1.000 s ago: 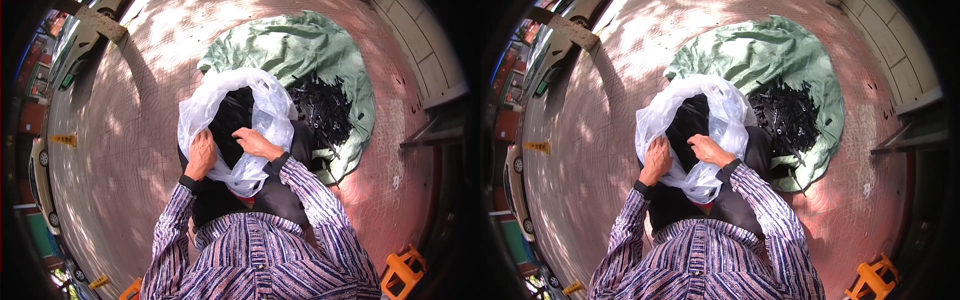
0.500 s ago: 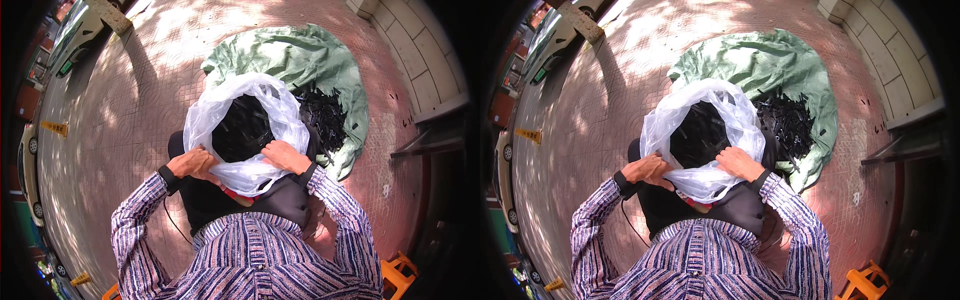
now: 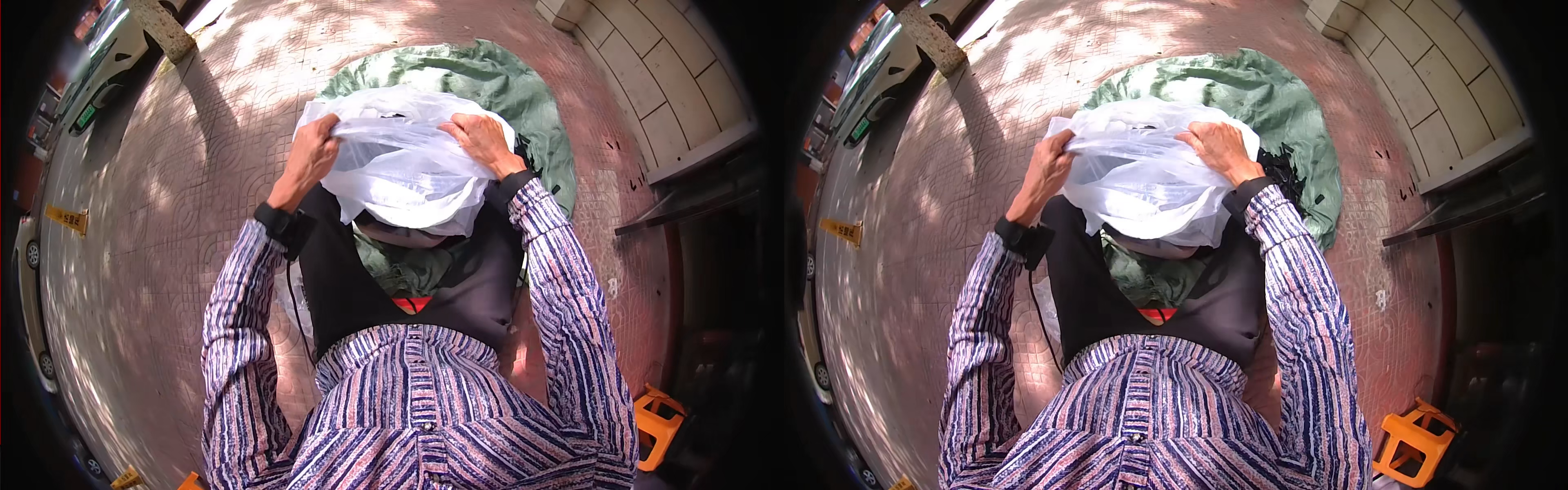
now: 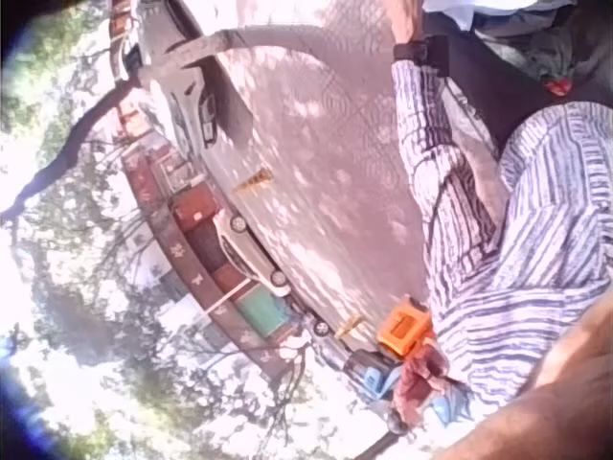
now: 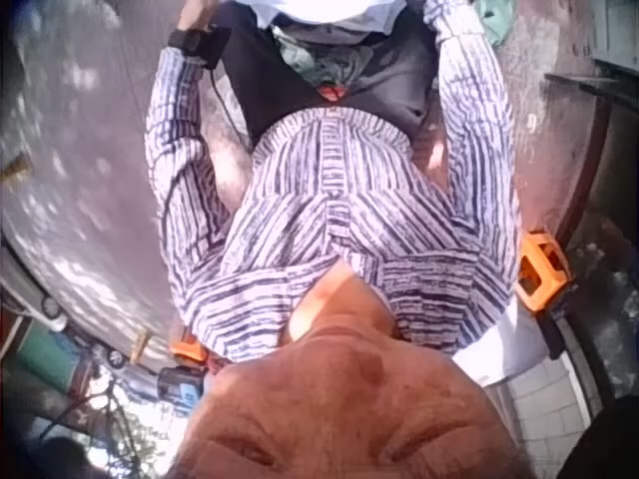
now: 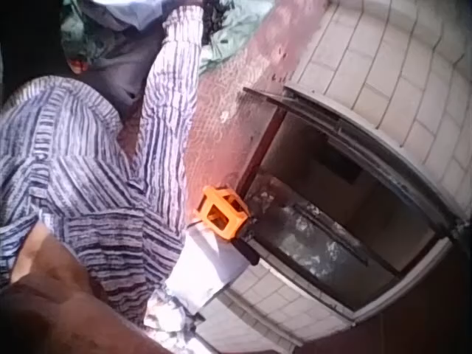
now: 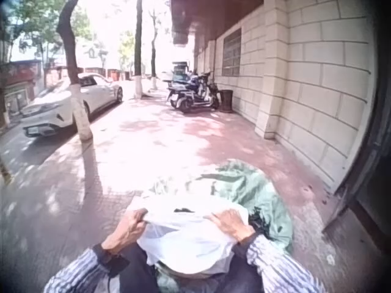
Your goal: The recorder sits on the ground and manually assembles small black plastic shoe components, placing the completed pieces into a large plastic bag.
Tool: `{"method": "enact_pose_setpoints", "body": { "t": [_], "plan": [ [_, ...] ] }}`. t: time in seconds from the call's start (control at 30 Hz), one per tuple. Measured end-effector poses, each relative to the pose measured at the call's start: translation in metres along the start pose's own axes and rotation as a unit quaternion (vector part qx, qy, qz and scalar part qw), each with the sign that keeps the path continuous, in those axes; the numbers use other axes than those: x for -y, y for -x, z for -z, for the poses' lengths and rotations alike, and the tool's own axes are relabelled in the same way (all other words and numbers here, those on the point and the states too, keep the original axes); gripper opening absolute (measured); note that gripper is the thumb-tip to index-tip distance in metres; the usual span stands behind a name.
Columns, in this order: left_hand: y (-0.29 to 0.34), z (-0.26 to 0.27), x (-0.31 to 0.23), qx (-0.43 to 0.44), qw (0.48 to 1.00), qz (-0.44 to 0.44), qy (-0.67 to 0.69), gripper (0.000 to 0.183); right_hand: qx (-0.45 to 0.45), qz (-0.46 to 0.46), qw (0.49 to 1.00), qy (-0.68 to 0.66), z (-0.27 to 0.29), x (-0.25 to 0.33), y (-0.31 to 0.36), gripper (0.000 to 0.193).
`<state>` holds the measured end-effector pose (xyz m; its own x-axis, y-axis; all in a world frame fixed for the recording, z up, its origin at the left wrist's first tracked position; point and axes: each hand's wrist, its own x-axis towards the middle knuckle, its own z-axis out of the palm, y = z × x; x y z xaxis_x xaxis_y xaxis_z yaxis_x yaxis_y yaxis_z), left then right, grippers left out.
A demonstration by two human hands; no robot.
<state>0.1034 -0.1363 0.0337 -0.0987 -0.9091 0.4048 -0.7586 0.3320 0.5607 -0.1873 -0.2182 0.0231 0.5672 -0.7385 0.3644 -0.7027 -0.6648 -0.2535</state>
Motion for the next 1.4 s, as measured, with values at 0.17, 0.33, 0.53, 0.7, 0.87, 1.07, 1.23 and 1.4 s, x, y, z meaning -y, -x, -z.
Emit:
{"method": "enact_pose_setpoints", "body": {
  "t": [0.17, 0.33, 0.53, 0.7, 0.87, 1.07, 1.23, 1.4],
  "plan": [
    [0.077, -0.006, -0.005, 0.259, 0.964, -0.041, 0.053, 0.016, 0.105, 0.082, 0.990, -0.045, -0.037, 0.017, 0.094, 0.030],
    [0.081, 0.001, -0.021, 0.277, 0.958, 0.055, 0.056, 0.018, 0.183, 0.024, 0.981, -0.066, -0.019, 0.025, 0.089, 0.025],
    [0.088, 0.004, -0.021, 0.223, 0.969, 0.010, 0.103, 0.023, -0.078, -0.143, 0.950, -0.268, -0.046, -0.028, -0.068, 0.031],
    [0.085, -0.014, -0.031, 0.236, 0.960, 0.006, 0.150, 0.020, 0.258, -0.202, 0.935, -0.134, -0.217, -0.134, -0.095, 0.046],
    [0.091, -0.014, -0.026, 0.205, 0.938, 0.097, 0.260, 0.016, 0.405, -0.102, 0.906, -0.066, -0.273, -0.092, -0.084, 0.047],
    [0.095, -0.009, -0.033, 0.203, 0.922, 0.129, 0.303, 0.013, 0.419, -0.131, 0.891, -0.113, -0.221, -0.035, -0.090, 0.046],
    [0.086, -0.010, -0.038, 0.240, 0.894, 0.189, 0.327, 0.019, 0.312, -0.137, 0.932, -0.125, -0.267, -0.106, -0.039, 0.039],
    [0.064, 0.007, 0.026, -0.279, 0.747, 0.299, 0.525, 0.031, 0.314, -0.132, 0.929, -0.148, -0.268, -0.092, -0.045, 0.041]
  ]
}}
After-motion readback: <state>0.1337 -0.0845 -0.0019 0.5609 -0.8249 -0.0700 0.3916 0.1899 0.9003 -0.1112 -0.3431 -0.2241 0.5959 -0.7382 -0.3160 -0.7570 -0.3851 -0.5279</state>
